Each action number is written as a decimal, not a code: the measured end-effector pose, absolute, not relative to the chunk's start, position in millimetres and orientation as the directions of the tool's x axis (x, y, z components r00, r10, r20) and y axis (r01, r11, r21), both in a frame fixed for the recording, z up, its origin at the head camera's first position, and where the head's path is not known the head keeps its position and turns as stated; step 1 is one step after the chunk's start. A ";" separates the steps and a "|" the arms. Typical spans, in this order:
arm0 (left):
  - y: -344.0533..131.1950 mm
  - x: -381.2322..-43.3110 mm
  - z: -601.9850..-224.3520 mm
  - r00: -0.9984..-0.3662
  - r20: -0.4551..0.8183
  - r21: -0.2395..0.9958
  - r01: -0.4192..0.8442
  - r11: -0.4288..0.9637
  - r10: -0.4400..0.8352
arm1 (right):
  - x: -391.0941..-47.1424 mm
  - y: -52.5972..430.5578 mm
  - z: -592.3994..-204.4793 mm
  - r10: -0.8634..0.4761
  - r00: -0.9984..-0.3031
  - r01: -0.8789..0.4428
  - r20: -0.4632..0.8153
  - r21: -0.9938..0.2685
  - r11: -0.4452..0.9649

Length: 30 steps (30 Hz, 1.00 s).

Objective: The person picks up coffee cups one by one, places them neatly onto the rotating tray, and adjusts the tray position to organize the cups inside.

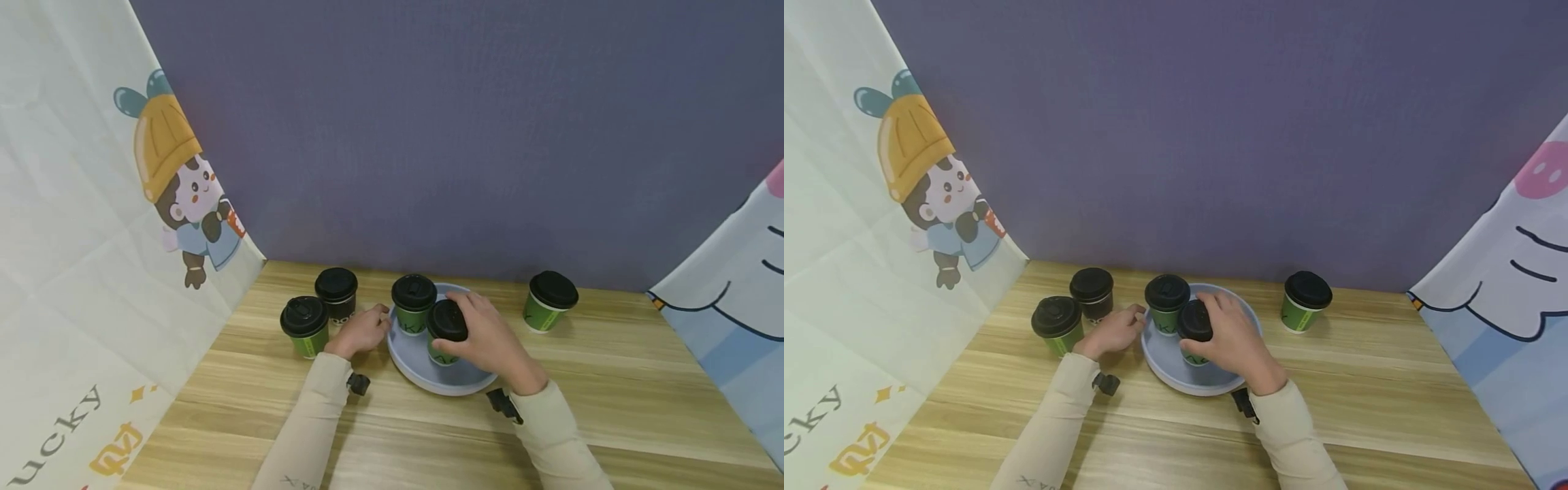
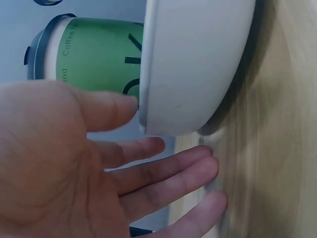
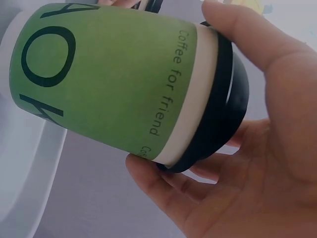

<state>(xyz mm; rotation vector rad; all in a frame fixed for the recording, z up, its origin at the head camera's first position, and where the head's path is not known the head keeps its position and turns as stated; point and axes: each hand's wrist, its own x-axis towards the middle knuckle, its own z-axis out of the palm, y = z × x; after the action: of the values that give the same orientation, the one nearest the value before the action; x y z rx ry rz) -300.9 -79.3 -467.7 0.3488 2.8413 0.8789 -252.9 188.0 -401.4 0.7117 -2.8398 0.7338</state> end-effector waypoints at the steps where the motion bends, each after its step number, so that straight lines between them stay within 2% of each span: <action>1: -80.4 -301.1 -467.7 -0.958 -0.075 0.578 0.184 0.795 0.276 | -253.1 187.2 -402.7 -0.418 -0.877 -0.480 0.237 -0.423 0.768; 9: -89.3 -299.8 -462.7 -0.920 -0.178 0.664 0.151 0.732 0.351 | -250.9 179.7 -406.6 -0.438 -0.873 -0.488 0.216 -0.436 0.756; 20: -92.1 -298.0 -460.5 -0.885 -0.181 0.679 0.203 0.705 0.429 | -250.3 175.9 -410.2 -0.427 -0.885 -0.463 0.186 -0.444 0.767; 30: -93.5 -300.2 -460.2 -0.878 -0.200 0.669 0.201 0.715 0.434 | -247.6 171.2 -410.5 -0.424 -0.885 -0.464 0.191 -0.424 0.778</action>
<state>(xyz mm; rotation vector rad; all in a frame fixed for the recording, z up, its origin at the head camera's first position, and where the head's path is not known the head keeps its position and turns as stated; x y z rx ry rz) -300.2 -93.5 -460.2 0.4948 2.5782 0.9485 -247.6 171.2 -410.5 0.7215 -2.8819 0.7212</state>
